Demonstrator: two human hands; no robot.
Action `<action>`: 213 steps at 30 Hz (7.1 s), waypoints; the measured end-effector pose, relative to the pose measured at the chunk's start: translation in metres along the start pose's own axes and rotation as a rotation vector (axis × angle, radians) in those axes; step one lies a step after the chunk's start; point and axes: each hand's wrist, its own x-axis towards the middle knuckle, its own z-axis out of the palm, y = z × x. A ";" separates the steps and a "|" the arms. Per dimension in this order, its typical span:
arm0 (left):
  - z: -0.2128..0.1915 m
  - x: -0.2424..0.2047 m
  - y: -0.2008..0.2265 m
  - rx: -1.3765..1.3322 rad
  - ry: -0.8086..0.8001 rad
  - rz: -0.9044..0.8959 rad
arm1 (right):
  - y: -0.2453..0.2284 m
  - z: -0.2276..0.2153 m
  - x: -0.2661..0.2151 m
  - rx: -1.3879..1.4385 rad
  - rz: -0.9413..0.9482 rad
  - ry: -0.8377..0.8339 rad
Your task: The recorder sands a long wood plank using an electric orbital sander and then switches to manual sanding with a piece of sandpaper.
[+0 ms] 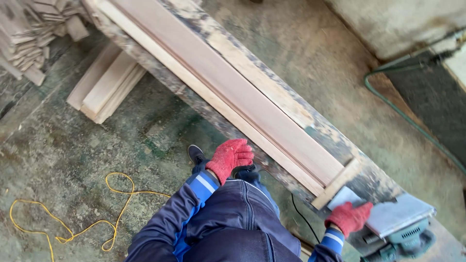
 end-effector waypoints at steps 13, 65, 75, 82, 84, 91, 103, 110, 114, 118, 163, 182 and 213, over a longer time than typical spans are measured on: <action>-0.214 -0.090 0.174 -0.195 0.094 0.334 | -0.240 0.033 -0.081 -0.436 -0.309 0.141; -0.182 0.335 0.744 1.825 -0.044 -0.159 | -0.706 0.190 -0.303 -0.070 -0.510 0.032; -0.173 0.196 0.766 0.955 -0.129 0.095 | -0.704 0.146 -0.326 0.141 -0.625 0.190; -0.206 0.195 0.739 1.208 -0.172 0.673 | -0.722 0.135 -0.341 0.189 -0.600 0.220; -0.190 0.176 0.739 0.557 0.026 0.236 | -0.728 0.141 -0.340 0.180 -0.587 0.228; -0.191 0.144 0.743 0.146 -0.209 -0.088 | -0.881 0.116 -0.384 0.188 -1.012 0.027; -0.160 0.102 0.753 -0.172 -0.339 -0.253 | -0.924 0.138 -0.393 -0.017 -1.135 0.064; -0.147 0.088 0.754 -0.251 -0.389 -0.303 | -0.963 0.150 -0.389 0.034 -1.228 0.042; -0.147 0.086 0.757 -0.169 -0.356 -0.293 | -0.935 0.133 -0.382 -0.060 -1.009 0.096; -0.165 0.107 0.749 -0.139 -0.385 -0.288 | -0.965 0.123 -0.416 0.084 -1.130 0.039; -0.167 0.088 0.735 0.753 -0.166 0.214 | -0.925 0.102 -0.366 -0.071 -0.980 -0.092; -0.186 0.105 0.715 0.728 0.198 0.278 | -0.814 0.114 -0.303 0.338 -0.868 -0.063; -0.186 0.087 0.704 0.875 0.167 0.465 | -0.834 0.084 -0.293 0.118 -0.967 -0.421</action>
